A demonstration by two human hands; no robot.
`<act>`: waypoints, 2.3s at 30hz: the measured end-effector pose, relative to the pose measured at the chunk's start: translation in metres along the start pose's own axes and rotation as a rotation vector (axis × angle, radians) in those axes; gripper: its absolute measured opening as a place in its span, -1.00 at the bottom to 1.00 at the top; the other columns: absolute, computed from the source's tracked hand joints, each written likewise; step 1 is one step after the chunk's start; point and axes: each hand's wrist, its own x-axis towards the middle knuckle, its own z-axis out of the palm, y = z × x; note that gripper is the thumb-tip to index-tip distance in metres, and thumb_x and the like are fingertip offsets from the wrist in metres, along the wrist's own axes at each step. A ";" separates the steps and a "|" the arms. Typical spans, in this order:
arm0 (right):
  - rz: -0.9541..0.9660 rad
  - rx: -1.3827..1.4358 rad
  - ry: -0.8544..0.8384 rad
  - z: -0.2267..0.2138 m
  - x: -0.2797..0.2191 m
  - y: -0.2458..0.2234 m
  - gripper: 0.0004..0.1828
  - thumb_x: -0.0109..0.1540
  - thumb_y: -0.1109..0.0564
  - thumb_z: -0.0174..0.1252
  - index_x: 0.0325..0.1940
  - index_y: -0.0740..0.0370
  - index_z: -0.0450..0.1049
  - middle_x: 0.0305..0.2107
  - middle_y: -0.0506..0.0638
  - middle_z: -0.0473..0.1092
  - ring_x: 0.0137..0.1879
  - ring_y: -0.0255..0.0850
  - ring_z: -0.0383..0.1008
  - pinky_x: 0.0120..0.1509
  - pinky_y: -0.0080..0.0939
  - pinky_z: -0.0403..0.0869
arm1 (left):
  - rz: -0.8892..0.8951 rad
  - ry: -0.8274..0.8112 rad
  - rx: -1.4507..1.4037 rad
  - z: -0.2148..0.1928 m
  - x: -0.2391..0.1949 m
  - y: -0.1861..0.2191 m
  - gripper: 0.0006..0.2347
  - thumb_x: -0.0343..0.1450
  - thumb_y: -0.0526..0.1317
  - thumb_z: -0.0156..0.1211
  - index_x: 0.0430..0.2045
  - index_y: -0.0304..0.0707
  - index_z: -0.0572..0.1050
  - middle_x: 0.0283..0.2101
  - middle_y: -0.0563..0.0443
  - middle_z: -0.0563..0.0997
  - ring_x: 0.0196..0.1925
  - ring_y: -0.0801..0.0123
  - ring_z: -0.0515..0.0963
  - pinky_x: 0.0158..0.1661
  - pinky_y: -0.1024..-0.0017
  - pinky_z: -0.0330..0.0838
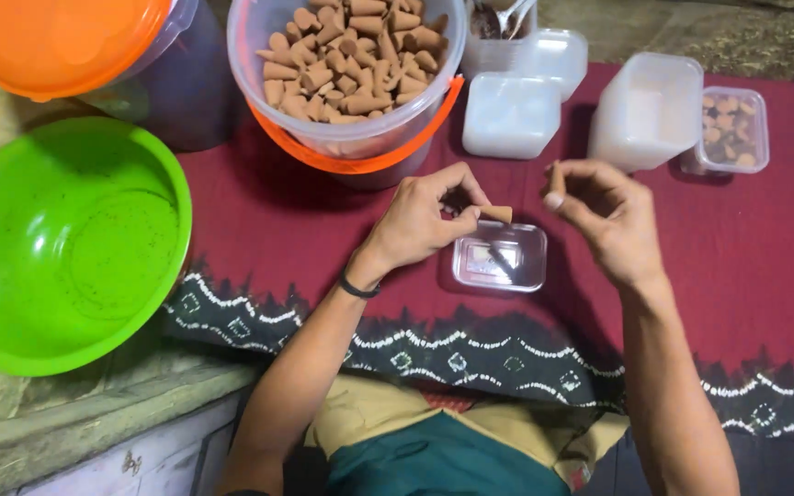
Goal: The person sits and repeatedly picks small, brown, cone-shaped clay pieces from a large orange bucket. They place these pieces into a small, clear plastic container held in their lap, arranging them carefully.
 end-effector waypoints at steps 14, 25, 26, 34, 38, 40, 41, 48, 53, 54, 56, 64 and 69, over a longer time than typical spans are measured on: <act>-0.077 0.151 0.098 0.025 -0.007 0.016 -0.65 0.22 0.46 0.34 0.07 0.53 0.45 -0.36 0.22 0.45 -0.10 -0.11 0.55 0.06 -0.07 0.56 | -0.026 0.111 -0.401 0.056 0.017 -0.048 -0.76 0.41 -0.34 0.31 -0.05 -0.16 0.54 -0.21 -0.02 0.68 -0.19 0.47 0.66 -0.15 0.50 0.63; 0.007 -0.128 -0.086 -0.014 -0.018 -0.012 -0.65 0.26 0.36 0.26 0.08 0.37 0.34 -0.16 0.17 0.50 0.06 -0.03 0.64 0.26 -0.15 0.65 | 0.188 0.036 0.187 0.044 0.004 -0.041 -0.87 0.39 -0.29 0.36 -0.28 -0.03 0.54 -0.26 0.30 0.65 -0.14 0.44 0.61 0.07 0.33 0.38; 0.025 -0.144 -0.112 -0.017 -0.019 -0.014 -0.73 0.27 0.35 0.24 0.03 0.37 0.37 -0.16 0.19 0.52 0.06 -0.06 0.64 0.24 -0.19 0.63 | 0.211 0.020 0.220 0.047 0.003 -0.043 -0.86 0.37 -0.30 0.37 -0.29 -0.03 0.54 -0.28 0.29 0.64 -0.15 0.42 0.58 0.06 0.33 0.34; -0.037 -0.435 -0.244 -0.019 -0.015 -0.022 -0.79 0.15 0.23 0.42 -0.14 0.25 0.61 -0.18 0.05 0.53 -0.03 -0.21 0.54 0.19 -0.27 0.50 | 0.280 -0.022 0.294 0.052 0.004 -0.048 -0.84 0.34 -0.33 0.37 -0.31 -0.06 0.53 -0.35 0.25 0.58 -0.17 0.38 0.52 0.03 0.35 0.26; -0.074 -0.584 -0.284 -0.015 -0.018 -0.019 -0.81 0.16 0.19 0.42 -0.15 0.21 0.62 -0.23 -0.04 0.58 -0.19 -0.28 0.47 -0.01 -0.27 0.46 | 0.299 -0.021 0.338 0.053 0.002 -0.055 -0.86 0.34 -0.32 0.38 -0.33 -0.07 0.54 -0.38 0.25 0.56 -0.12 0.33 0.52 0.08 0.30 0.24; -0.073 -0.629 -0.274 -0.013 -0.020 -0.014 -0.81 0.17 0.18 0.42 -0.15 0.20 0.61 -0.24 -0.09 0.58 -0.25 -0.30 0.41 -0.09 -0.27 0.42 | 0.304 -0.020 0.351 0.054 0.001 -0.058 -0.85 0.33 -0.32 0.40 -0.32 -0.06 0.56 -0.34 0.25 0.58 -0.09 0.32 0.53 0.12 0.27 0.25; -0.089 -0.673 -0.272 -0.012 -0.021 -0.013 -0.79 0.16 0.16 0.43 -0.15 0.19 0.61 -0.23 -0.10 0.58 -0.19 -0.27 0.45 -0.01 -0.23 0.43 | 0.315 -0.012 0.363 0.055 0.001 -0.059 -0.86 0.34 -0.31 0.39 -0.31 -0.08 0.57 -0.33 0.22 0.57 -0.10 0.33 0.52 0.13 0.27 0.25; -0.244 -0.791 -0.265 -0.016 -0.026 0.000 -0.81 0.19 0.15 0.45 -0.14 0.18 0.64 -0.29 -0.11 0.57 -0.19 -0.24 0.45 0.09 -0.13 0.39 | 0.364 -0.022 0.362 0.047 0.003 -0.053 -0.87 0.34 -0.39 0.34 -0.34 -0.13 0.58 -0.42 0.22 0.49 -0.18 0.35 0.47 0.11 0.26 0.27; -0.276 -0.867 -0.285 -0.017 -0.030 0.010 -0.80 0.22 0.13 0.41 -0.14 0.24 0.59 -0.20 -0.03 0.49 -0.09 -0.15 0.45 0.06 -0.08 0.37 | 0.334 -0.104 0.332 0.028 0.004 -0.046 -0.88 0.32 -0.38 0.35 -0.38 -0.13 0.58 -0.34 0.22 0.53 -0.13 0.31 0.49 0.06 0.25 0.27; -0.278 -0.914 -0.298 -0.020 -0.031 0.015 -0.75 0.22 0.08 0.41 -0.11 0.25 0.58 -0.16 0.02 0.44 -0.09 -0.09 0.41 0.05 -0.03 0.38 | 0.320 -0.159 0.311 0.023 0.004 -0.043 -0.90 0.32 -0.38 0.33 -0.42 -0.15 0.55 -0.21 0.16 0.55 -0.09 0.27 0.48 0.04 0.22 0.26; -0.262 -0.920 -0.310 -0.019 -0.031 0.018 -0.74 0.21 0.07 0.41 -0.10 0.24 0.58 -0.15 0.02 0.42 -0.09 -0.08 0.40 0.07 -0.02 0.36 | 0.288 -0.194 0.323 0.016 0.003 -0.044 -0.89 0.30 -0.37 0.33 -0.42 -0.14 0.55 -0.15 0.11 0.51 -0.04 0.26 0.47 0.04 0.20 0.28; -0.239 -0.919 -0.355 -0.014 -0.030 0.019 -0.72 0.20 0.08 0.37 -0.04 0.16 0.60 -0.06 0.04 0.39 0.00 -0.03 0.40 0.12 0.04 0.31 | 0.260 -0.311 0.401 0.010 0.001 -0.054 -0.89 0.30 -0.35 0.33 -0.42 -0.12 0.53 -0.01 0.03 0.46 0.02 0.18 0.45 -0.11 0.17 0.31; -0.241 -0.994 -0.358 -0.012 -0.029 0.018 -0.73 0.17 0.08 0.38 -0.09 0.17 0.58 -0.05 0.05 0.41 0.00 -0.02 0.42 0.07 0.03 0.30 | 0.260 -0.301 0.506 0.011 0.000 -0.050 -0.90 0.24 -0.35 0.27 -0.49 -0.16 0.48 -0.01 -0.02 0.47 0.05 0.13 0.44 -0.12 0.16 0.28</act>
